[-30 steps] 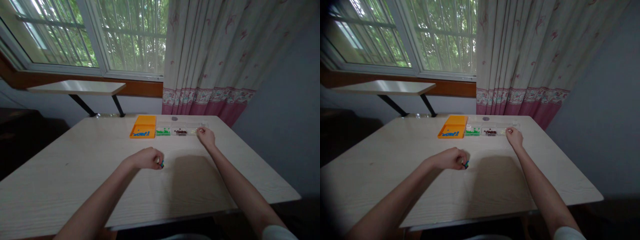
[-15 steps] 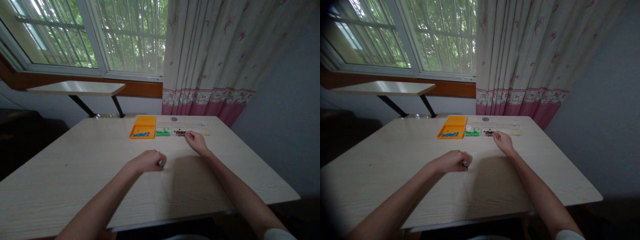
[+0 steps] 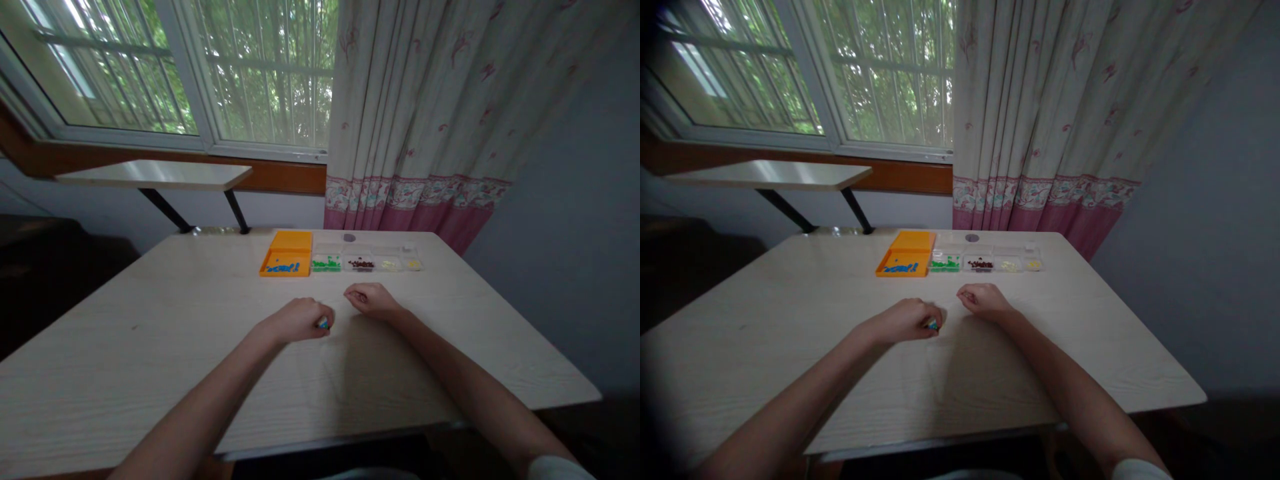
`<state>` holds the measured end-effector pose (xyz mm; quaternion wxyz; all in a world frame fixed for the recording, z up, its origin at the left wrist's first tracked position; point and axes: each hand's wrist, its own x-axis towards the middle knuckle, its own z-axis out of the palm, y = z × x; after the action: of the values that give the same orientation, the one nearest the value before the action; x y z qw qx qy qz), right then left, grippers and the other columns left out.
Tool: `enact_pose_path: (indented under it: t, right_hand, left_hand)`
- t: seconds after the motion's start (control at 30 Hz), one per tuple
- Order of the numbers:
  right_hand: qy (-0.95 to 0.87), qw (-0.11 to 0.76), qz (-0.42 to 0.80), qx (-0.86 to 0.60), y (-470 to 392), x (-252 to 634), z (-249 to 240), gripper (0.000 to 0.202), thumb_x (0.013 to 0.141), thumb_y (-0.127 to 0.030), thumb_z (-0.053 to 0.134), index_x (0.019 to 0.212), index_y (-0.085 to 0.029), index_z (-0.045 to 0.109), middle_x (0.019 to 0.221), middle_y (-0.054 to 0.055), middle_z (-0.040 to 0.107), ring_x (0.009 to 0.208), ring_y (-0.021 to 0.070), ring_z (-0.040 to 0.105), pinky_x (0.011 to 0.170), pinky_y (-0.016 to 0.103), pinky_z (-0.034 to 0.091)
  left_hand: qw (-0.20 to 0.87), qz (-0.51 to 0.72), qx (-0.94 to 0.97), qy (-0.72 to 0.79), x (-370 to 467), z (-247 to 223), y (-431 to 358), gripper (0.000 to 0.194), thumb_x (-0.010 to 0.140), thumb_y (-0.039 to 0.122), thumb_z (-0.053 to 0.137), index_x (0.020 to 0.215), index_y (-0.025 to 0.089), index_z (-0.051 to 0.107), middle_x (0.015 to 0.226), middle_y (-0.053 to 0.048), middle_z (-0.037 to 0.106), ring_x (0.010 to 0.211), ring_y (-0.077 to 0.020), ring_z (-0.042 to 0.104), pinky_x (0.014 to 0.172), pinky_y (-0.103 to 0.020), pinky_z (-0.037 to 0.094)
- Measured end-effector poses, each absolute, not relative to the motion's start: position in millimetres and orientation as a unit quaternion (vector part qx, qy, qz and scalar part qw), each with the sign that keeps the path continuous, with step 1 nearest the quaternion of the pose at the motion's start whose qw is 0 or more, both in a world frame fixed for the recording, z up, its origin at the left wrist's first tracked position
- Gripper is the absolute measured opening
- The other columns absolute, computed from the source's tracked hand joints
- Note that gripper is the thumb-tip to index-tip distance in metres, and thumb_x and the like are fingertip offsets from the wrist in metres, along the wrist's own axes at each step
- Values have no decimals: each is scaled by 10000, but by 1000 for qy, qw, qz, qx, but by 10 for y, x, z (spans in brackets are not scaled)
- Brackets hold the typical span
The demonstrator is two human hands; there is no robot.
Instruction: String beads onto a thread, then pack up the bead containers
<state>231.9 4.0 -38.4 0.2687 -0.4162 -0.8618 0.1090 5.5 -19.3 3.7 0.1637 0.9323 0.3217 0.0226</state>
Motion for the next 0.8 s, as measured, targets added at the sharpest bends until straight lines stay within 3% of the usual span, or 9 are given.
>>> enact_pose_path:
  t: [0.33,0.47,0.67,0.8]
  right_hand:
    - [-861,277,119,-411,11,2302,-357,160,814,-251,498,860,-189,638,603,-21,559,528,90,472,522,176,334]
    - [-856,284,131,-412,-1,2294,-348,162,807,-254,504,862,-192,643,605,-21,564,518,88,469,508,171,335]
    - [-833,319,172,-419,-53,2181,-351,178,793,-287,528,902,-199,638,584,-35,564,484,77,466,463,162,319]
    - [-816,344,187,-425,-107,2083,-347,204,795,-335,537,927,-209,630,558,-44,558,465,77,467,461,164,329]
  left_hand:
    - [160,62,934,314,67,-40,-193,161,729,227,522,841,232,637,781,-13,664,700,-163,588,624,-225,365]
    - [192,126,908,350,114,-57,-195,194,765,210,473,854,215,645,710,-10,640,635,-126,548,597,-212,355]
    - [346,331,767,427,218,-105,-138,300,778,383,500,844,132,650,471,60,341,451,-63,293,429,-177,200]
    - [403,390,714,420,242,-144,-99,335,732,418,555,811,107,650,478,70,278,465,-58,247,433,-182,175]
